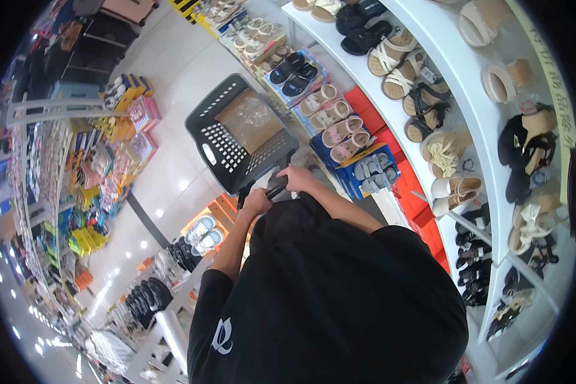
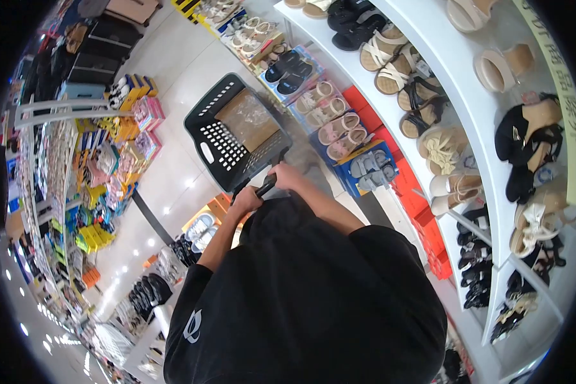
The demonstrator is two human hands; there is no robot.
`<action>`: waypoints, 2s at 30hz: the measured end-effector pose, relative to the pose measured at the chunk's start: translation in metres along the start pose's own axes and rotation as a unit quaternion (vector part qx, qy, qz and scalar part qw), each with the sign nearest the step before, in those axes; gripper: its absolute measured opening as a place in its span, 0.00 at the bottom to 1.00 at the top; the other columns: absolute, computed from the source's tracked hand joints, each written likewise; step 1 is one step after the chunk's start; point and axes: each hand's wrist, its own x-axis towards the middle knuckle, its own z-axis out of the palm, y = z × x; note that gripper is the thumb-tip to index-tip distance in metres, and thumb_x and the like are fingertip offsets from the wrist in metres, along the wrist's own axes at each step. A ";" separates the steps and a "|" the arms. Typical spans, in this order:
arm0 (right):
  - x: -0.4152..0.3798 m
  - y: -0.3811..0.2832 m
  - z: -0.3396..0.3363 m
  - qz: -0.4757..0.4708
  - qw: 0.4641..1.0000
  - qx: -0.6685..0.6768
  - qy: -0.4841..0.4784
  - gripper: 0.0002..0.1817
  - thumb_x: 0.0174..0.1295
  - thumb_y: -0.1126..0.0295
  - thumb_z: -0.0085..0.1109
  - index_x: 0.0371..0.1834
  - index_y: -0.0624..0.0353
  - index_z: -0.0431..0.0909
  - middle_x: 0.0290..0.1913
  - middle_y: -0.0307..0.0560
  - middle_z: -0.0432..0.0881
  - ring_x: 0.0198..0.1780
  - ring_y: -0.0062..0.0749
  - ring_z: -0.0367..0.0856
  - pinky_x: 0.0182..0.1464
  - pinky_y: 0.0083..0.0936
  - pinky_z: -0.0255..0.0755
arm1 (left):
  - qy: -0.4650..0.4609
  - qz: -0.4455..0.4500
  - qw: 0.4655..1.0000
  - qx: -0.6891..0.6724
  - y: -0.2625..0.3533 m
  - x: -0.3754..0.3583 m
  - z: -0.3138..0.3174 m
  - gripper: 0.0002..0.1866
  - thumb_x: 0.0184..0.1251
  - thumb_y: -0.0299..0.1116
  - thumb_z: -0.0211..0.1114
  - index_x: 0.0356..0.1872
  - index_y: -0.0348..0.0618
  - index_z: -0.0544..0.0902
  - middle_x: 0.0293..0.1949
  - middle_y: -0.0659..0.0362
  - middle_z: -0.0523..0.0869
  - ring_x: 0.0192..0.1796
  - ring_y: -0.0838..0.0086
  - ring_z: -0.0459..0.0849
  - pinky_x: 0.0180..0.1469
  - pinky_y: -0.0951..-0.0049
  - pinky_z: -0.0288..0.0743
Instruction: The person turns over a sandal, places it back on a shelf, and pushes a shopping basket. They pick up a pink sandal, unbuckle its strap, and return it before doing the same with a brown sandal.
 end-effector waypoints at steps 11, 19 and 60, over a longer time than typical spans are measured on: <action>0.036 -0.039 0.018 0.038 0.993 0.095 0.063 0.31 0.48 0.71 0.59 0.61 0.45 0.77 0.45 0.56 0.81 0.37 0.45 0.85 0.41 0.38 0.78 | 0.011 0.058 0.998 0.015 -0.037 0.015 -0.072 0.12 0.46 0.31 0.62 0.30 0.33 0.85 0.32 0.37 0.85 0.42 0.48 0.86 0.48 0.56 0.78; 0.003 -0.010 0.019 0.087 0.974 0.067 0.196 0.36 0.53 0.58 0.64 0.68 0.49 0.69 0.49 0.55 0.84 0.47 0.46 0.83 0.49 0.39 0.76 | 0.005 0.097 0.995 0.005 -0.047 0.018 -0.077 0.15 0.49 0.37 0.66 0.32 0.33 0.85 0.32 0.36 0.85 0.42 0.47 0.86 0.47 0.56 0.78; 0.015 0.289 -0.059 0.280 0.914 0.216 0.199 0.21 0.58 0.57 0.60 0.31 0.71 0.83 0.26 0.56 0.84 0.30 0.37 0.83 0.35 0.34 0.71 | 0.211 0.014 0.977 -0.021 -0.025 -0.060 -0.059 0.40 0.47 0.37 0.76 0.64 0.39 0.68 0.63 0.45 0.72 0.67 0.50 0.68 0.69 0.54 0.62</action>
